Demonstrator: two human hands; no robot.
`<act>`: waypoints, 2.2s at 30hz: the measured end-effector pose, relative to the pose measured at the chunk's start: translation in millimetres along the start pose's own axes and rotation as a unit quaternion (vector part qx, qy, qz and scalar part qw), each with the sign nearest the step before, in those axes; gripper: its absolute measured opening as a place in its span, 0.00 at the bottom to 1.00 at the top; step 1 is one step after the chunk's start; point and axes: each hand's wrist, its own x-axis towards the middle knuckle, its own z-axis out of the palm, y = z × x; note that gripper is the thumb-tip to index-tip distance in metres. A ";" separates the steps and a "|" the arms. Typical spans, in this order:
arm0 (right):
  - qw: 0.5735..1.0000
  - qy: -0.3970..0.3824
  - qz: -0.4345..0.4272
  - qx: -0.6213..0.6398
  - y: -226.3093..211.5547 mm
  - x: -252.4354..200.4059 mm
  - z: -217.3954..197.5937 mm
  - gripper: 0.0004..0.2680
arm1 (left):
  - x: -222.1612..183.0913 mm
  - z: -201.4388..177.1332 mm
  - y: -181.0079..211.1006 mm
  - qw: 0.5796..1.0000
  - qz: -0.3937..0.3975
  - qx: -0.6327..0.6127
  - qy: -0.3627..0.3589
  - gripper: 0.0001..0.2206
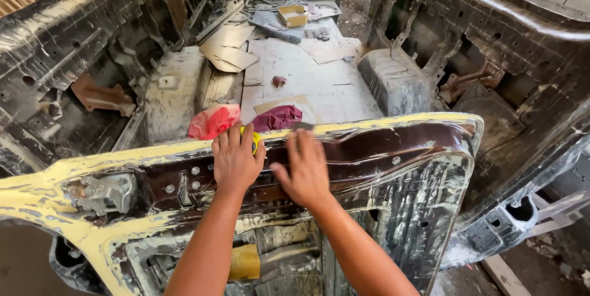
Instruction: The person cleans a car door frame using a yellow cloth and a bucket of water. They wipe the surface of the door frame, then rinse the cloth in the bucket and continue wiping.
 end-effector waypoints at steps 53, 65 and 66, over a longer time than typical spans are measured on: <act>0.998 -0.041 -0.039 -0.011 83.9 -2.0 -63.0 0.24 | 28.1 37.8 106.7 0.997 -0.023 -0.072 0.024 0.28; 0.999 -0.013 0.032 -0.025 123.5 0.2 -101.0 0.20 | 23.0 60.6 143.1 0.997 -0.026 -0.078 -0.006 0.26; 0.998 -0.021 -0.060 -0.006 119.0 -0.8 -99.4 0.16 | 26.9 67.8 151.9 0.994 -0.006 -0.107 -0.013 0.26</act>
